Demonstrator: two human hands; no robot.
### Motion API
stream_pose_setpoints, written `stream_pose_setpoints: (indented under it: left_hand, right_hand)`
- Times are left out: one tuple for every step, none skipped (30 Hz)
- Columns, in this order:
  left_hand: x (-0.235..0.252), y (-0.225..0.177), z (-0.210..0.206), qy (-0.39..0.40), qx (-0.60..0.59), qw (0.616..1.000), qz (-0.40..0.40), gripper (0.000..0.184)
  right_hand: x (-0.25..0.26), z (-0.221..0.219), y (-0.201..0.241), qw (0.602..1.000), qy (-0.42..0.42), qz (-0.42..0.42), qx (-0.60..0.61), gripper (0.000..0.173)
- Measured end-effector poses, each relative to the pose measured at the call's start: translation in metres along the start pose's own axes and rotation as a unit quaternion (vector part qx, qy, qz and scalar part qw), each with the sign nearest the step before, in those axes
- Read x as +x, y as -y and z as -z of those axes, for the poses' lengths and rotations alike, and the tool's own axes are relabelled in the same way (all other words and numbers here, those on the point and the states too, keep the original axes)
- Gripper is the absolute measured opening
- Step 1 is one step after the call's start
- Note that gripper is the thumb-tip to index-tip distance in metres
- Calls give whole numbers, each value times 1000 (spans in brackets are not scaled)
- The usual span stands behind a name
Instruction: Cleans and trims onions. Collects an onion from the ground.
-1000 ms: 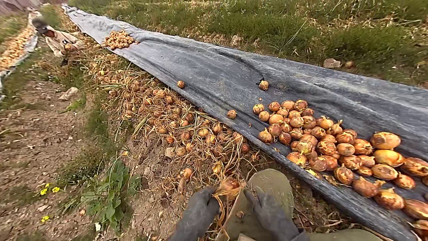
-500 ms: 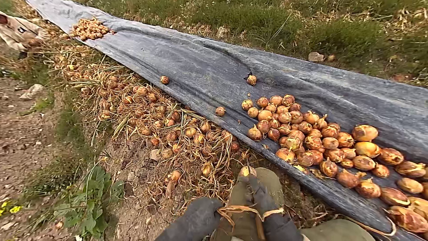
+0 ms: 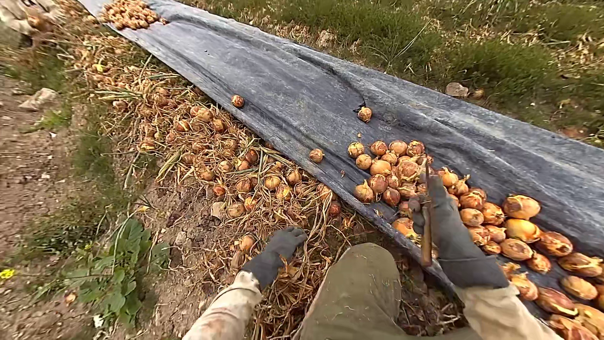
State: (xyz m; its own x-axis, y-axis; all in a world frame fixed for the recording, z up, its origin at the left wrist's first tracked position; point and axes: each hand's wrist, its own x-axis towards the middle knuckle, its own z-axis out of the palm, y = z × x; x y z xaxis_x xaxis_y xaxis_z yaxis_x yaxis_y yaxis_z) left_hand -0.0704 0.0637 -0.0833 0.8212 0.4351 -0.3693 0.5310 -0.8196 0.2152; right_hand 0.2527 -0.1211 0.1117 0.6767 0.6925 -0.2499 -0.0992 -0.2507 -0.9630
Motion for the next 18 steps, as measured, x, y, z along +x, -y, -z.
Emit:
stream_pose_setpoints:
  left_hand:
    - [13,11,-13,15,26,999,-20,75]
    - [20,9,-11,54,38,998,-11,82]
    - [22,2,-4,85,41,995,9,84]
    - [21,-7,6,107,36,993,34,79]
    - [15,-16,19,119,20,991,62,73]
    - [12,-17,23,123,19,989,83,70]
    - [10,-13,19,130,31,985,107,70]
    - [1,-10,19,123,22,983,136,71]
    - [-13,-6,22,92,2,982,163,73]
    - [-32,-2,26,43,-34,981,188,71]
    - [-53,1,30,-18,-84,974,208,64]
    - [-72,2,35,-76,-156,961,217,55]
    - [-87,2,40,-117,-216,945,214,47]
    - [-97,-1,43,-118,-253,941,192,44]
    - [-99,-5,39,-93,-267,945,163,45]
    - [-95,-11,31,-51,-271,951,140,49]
    - [-88,-19,19,-4,-275,953,131,53]
    - [-80,-26,6,43,-272,952,131,59]
  right_hand:
    - [-2,5,6,1000,7,12,-26,55]
    - [-8,6,6,998,21,21,-56,53]
    - [-19,6,-1,996,44,18,-73,51]
    - [-31,4,-13,995,71,3,-73,49]
    - [-42,0,-29,993,98,-18,-63,49]
    - [-53,-4,-46,990,116,-46,-61,49]
    - [-65,-9,-64,987,127,-68,-70,49]
    - [-77,-14,-80,984,138,-78,-84,49]
    - [-89,-19,-93,981,148,-76,-98,50]
    - [-99,-23,-104,979,157,-66,-115,51]
    - [-107,-28,-112,975,166,-46,-138,52]
    - [-113,-34,-116,971,175,-24,-160,51]
    - [-116,-42,-117,967,187,-8,-174,50]
    - [-119,-52,-116,963,200,3,-180,50]
    - [-120,-60,-114,959,216,6,-185,50]
    - [-121,-67,-111,952,234,2,-196,51]
    - [-121,-72,-107,945,251,-1,-210,52]
    - [-123,-76,-104,939,263,-2,-219,53]
